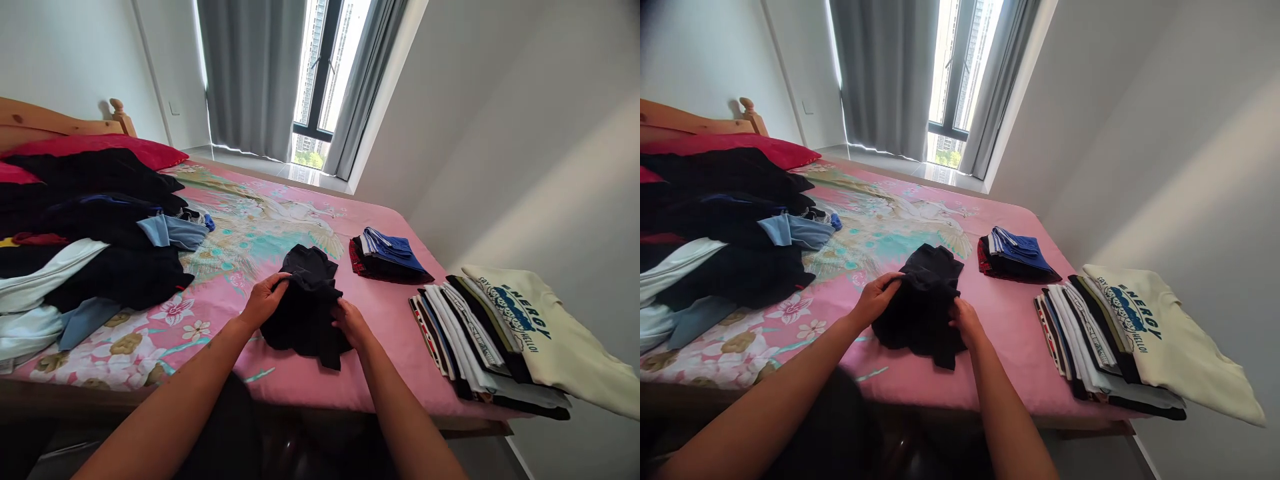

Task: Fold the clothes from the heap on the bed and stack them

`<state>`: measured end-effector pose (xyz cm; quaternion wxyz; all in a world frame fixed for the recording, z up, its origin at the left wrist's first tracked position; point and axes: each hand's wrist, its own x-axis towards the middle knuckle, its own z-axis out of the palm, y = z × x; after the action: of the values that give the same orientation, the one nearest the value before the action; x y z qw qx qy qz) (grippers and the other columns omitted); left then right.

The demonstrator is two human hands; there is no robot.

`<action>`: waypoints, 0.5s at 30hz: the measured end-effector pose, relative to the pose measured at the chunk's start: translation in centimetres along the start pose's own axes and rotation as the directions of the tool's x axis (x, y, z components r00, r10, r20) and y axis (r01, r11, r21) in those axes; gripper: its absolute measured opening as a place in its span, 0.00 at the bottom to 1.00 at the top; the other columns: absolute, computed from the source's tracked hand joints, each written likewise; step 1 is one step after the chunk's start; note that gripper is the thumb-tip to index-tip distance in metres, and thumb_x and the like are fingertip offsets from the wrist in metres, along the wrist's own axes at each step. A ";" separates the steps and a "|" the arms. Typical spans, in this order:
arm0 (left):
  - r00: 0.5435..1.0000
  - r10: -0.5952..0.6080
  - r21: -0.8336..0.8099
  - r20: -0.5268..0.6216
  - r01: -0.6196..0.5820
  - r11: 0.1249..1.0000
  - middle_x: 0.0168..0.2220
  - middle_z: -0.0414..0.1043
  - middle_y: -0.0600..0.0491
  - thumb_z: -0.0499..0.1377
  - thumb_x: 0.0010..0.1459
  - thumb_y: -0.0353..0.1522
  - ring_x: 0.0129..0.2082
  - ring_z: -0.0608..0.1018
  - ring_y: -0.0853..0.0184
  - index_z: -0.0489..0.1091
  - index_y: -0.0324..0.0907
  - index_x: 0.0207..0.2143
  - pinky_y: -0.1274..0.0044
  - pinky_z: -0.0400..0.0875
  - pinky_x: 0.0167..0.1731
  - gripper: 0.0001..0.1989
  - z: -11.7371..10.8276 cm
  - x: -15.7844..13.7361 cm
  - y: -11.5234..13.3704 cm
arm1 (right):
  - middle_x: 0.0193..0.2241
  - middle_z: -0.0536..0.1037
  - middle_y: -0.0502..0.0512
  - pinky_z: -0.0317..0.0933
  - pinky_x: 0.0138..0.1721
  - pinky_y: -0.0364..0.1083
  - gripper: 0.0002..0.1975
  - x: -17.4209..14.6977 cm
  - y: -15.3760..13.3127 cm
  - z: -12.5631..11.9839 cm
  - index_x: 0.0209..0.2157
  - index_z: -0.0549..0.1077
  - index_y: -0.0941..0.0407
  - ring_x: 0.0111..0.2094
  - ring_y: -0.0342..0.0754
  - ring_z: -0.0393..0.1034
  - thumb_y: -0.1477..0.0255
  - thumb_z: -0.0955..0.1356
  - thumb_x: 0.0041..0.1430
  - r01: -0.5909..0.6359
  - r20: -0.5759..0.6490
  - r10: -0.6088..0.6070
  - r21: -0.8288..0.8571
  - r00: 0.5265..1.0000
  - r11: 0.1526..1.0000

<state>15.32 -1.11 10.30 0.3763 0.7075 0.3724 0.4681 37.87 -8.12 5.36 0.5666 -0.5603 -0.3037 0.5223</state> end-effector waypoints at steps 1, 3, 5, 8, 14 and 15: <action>1.000 -0.004 -0.006 -0.003 0.004 1.000 0.44 0.75 0.54 0.53 0.57 0.40 0.47 0.74 0.64 0.73 0.44 0.42 0.74 0.64 0.52 0.16 0.0 0.1 -0.1 | 0.32 0.75 0.55 0.58 0.22 0.41 0.20 -0.3 -0.1 0.1 0.37 0.71 0.57 0.30 0.46 0.68 0.56 0.66 0.49 -0.016 0.037 0.015 0.019 0.999 1.000; 1.000 -0.022 -0.005 -0.012 0.022 1.000 0.43 0.75 0.53 0.52 0.57 0.41 0.46 0.74 0.64 0.72 0.43 0.43 0.74 0.65 0.51 0.17 0.1 0.3 -0.4 | 0.30 0.74 0.53 0.59 0.24 0.41 0.21 -1.2 -0.3 0.3 0.38 0.70 0.57 0.27 0.44 0.66 0.55 0.66 0.50 -0.022 0.077 0.017 0.066 0.997 0.998; 0.999 -0.046 0.029 -0.012 0.046 0.999 0.43 0.75 0.53 0.52 0.58 0.41 0.45 0.75 0.63 0.72 0.43 0.45 0.73 0.66 0.49 0.18 0.1 0.6 -0.7 | 0.30 0.73 0.51 0.60 0.27 0.40 0.20 -2.5 -0.4 0.3 0.39 0.69 0.56 0.27 0.42 0.65 0.55 0.68 0.49 0.016 0.060 -0.023 0.101 0.998 0.995; 0.996 -0.085 0.123 0.001 0.084 0.989 0.43 0.75 0.54 0.52 0.57 0.40 0.46 0.75 0.63 0.72 0.45 0.45 0.72 0.66 0.50 0.17 -0.1 0.9 -1.1 | 0.31 0.71 0.50 0.60 0.31 0.40 0.20 -4.3 -0.6 0.0 0.38 0.68 0.56 0.29 0.41 0.64 0.60 0.71 0.47 0.107 0.025 -0.108 0.068 0.994 0.992; 0.994 -0.039 0.274 0.103 0.010 0.962 0.44 0.76 0.54 0.52 0.56 0.37 0.46 0.75 0.63 0.73 0.46 0.42 0.72 0.67 0.50 0.15 0.5 0.3 -1.0 | 0.18 0.59 0.44 0.52 0.26 0.41 0.16 -5.7 -1.0 -3.6 0.20 0.58 0.56 0.22 0.40 0.53 0.65 0.70 0.47 0.227 -0.399 -0.466 -0.515 0.790 0.827; 0.990 -0.015 0.286 0.140 -0.026 0.958 0.43 0.76 0.54 0.53 0.56 0.36 0.46 0.75 0.63 0.74 0.46 0.42 0.73 0.67 0.49 0.14 0.8 0.0 -0.8 | 0.19 0.59 0.45 0.52 0.26 0.42 0.15 -5.9 -0.8 -4.6 0.19 0.57 0.55 0.22 0.40 0.53 0.67 0.69 0.47 0.184 -0.456 -0.534 -0.613 0.712 0.768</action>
<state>15.92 -0.88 9.41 0.2938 0.7868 0.4071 0.3591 40.78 -14.95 6.67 0.5516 -0.7556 -0.3432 0.0841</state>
